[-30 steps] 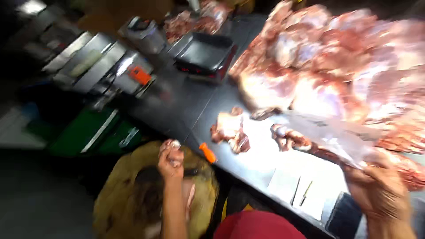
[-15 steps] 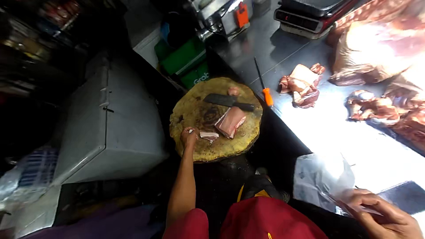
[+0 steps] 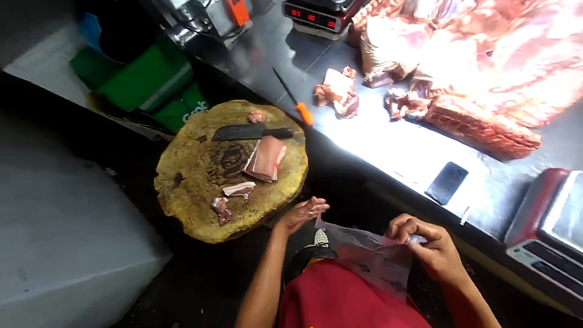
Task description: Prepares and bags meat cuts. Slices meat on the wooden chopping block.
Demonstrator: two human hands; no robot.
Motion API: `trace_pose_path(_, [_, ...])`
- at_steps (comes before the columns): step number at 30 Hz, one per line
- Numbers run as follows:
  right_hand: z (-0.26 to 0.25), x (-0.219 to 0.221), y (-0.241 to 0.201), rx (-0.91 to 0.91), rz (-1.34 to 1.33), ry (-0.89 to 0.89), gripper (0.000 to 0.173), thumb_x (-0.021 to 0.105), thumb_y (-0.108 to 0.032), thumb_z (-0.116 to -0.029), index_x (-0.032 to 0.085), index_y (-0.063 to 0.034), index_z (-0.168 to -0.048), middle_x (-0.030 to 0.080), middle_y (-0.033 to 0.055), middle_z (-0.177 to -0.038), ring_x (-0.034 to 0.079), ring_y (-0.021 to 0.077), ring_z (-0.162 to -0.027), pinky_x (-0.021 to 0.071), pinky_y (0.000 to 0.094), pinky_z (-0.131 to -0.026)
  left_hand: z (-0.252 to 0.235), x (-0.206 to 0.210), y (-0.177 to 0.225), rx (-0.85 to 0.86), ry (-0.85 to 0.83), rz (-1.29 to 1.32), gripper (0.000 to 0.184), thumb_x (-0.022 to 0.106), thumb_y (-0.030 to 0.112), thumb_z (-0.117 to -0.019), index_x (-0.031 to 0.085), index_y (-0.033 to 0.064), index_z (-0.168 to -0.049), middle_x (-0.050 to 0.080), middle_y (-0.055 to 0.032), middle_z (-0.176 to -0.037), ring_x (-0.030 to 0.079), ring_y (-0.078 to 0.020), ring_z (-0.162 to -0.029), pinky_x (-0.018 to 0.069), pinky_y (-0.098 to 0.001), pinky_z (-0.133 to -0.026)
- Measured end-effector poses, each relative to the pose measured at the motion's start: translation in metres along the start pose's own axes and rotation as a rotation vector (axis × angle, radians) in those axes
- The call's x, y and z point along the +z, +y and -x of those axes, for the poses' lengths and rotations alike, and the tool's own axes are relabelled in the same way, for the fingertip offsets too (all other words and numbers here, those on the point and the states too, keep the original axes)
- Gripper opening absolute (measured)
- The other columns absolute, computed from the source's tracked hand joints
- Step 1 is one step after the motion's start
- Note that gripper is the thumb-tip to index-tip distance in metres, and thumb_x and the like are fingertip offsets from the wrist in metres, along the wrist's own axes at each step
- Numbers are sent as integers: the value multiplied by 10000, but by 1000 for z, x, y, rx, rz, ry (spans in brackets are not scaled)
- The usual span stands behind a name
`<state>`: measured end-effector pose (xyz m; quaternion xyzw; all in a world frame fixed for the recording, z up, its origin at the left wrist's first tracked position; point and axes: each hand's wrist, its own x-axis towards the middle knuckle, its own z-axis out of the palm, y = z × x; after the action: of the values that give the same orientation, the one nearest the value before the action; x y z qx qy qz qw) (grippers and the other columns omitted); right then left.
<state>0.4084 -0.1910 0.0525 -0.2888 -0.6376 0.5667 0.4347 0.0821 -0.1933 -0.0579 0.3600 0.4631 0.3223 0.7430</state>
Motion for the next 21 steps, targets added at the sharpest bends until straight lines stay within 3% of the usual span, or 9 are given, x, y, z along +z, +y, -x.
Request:
trace_pose_path(2, [14,5,-1,32,12,142,111,650,-243,-976,716,-196,-900,716,-56,-977,675,79,-993,559,262,-917,-10,21,-21,-57,-250,182,958,169,756,-992,525,-28,-1413,674,-138,-1330,637,-236,-1246,502,-415,-1074])
trace_pose_path(4, [33,13,-3,118,13,353,121,619,-143,-943,707,-186,-872,713,-53,-950,671,74,-965,556,255,-901,-6,41,-32,-103,-383,374,1090,155,878,-896,600,-9,-1346,703,-145,-1272,672,-235,-1188,539,-408,-1023])
trace_pose_path(8, [67,25,4,324,-65,826,240,481,37,-928,676,-94,-879,723,-22,-883,681,53,-788,586,221,-700,22,64,-33,-192,-240,562,959,392,946,-778,748,120,-1112,767,-83,-1060,736,-203,-987,611,-386,-873])
trace_pose_path(10, [82,26,12,376,-99,982,222,480,48,-935,668,-64,-902,716,-14,-833,672,59,-720,582,227,-651,28,66,-32,-166,-254,595,1035,521,990,-626,726,132,-1167,759,-82,-1100,727,-215,-1017,602,-387,-886])
trace_pose_path(12, [95,26,19,411,-105,1064,192,494,46,-943,664,-43,-934,710,-14,-801,670,59,-700,585,227,-656,28,61,-30,-125,-400,562,1200,609,982,-528,626,96,-1337,734,-90,-1207,705,-225,-1106,578,-394,-939])
trace_pose_path(14, [106,27,22,444,-99,1096,180,503,43,-941,663,-38,-954,706,-20,-790,667,51,-693,586,224,-653,27,59,-22,-88,-474,450,1133,688,850,-675,506,35,-1440,703,-108,-1283,681,-231,-1170,556,-401,-989])
trace_pose_path(17, [115,27,23,469,-78,1135,174,509,51,-941,667,-20,-962,695,-4,-796,662,61,-702,583,236,-661,26,74,6,-133,-318,62,459,636,259,-989,582,-39,-1334,744,-102,-1142,720,-165,-1008,595,-339,-903])
trace_pose_path(19, [119,26,25,463,-44,1129,163,525,66,-938,669,-4,-969,697,9,-829,663,66,-731,580,235,-688,20,88,12,-179,-175,-142,211,593,88,-1018,685,-22,-1173,754,-83,-968,718,-128,-826,608,-301,-764])
trace_pose_path(21, [120,23,26,459,3,1115,155,549,74,-926,679,0,-963,699,12,-836,659,63,-730,574,229,-689,14,95,8,-182,-76,-216,154,612,55,-1005,714,-17,-1095,744,-81,-885,697,-119,-738,594,-288,-692])
